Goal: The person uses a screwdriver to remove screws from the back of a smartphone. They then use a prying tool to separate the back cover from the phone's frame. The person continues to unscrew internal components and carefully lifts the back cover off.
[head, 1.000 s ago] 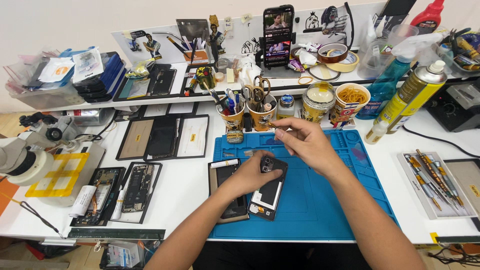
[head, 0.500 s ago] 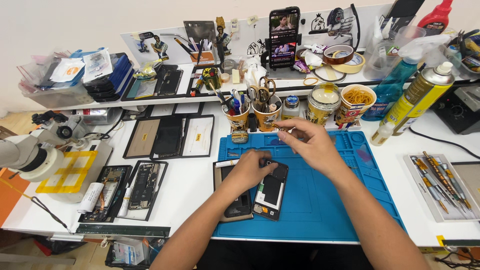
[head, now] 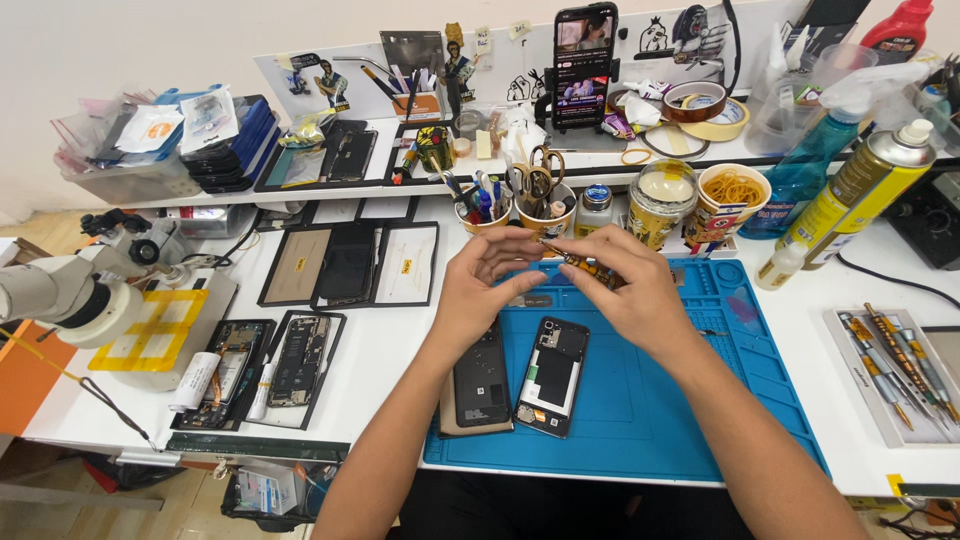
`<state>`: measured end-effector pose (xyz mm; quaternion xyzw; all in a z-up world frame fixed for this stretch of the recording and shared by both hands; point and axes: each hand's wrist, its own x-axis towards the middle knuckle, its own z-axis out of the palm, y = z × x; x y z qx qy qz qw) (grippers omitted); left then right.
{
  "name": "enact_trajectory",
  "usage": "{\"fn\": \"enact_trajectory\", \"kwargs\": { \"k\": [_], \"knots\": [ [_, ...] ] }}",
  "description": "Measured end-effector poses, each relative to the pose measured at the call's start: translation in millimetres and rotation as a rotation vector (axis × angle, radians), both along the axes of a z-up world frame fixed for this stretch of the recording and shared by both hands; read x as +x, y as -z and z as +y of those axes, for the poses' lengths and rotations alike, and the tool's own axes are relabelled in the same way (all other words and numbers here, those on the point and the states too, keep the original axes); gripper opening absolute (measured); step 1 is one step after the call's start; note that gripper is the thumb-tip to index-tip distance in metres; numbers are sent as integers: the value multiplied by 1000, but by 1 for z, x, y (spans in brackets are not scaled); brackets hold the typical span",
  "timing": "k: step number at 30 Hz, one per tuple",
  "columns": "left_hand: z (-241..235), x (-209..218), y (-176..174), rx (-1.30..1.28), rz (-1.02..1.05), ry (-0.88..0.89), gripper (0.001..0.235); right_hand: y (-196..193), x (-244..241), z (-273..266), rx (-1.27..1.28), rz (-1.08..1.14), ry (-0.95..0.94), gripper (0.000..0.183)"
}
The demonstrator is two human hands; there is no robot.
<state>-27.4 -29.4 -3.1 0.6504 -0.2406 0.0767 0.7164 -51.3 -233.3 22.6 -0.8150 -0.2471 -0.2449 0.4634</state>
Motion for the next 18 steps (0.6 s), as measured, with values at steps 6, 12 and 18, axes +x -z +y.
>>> {"fn": "enact_trajectory", "kwargs": {
  "k": [6, 12, 18],
  "knots": [
    [-1, -9, -6, -148, 15, -33, 33, -7, -8, 6, 5, -69, -42, 29],
    [-1, -7, -4, -100, -57, -81, 23, -4, -7, 6, 0, -97, -53, 26],
    [2, -4, -3, -76, -115, -118, 13, -5, -7, 6, -11, -86, -80, 25]
  ]
}}
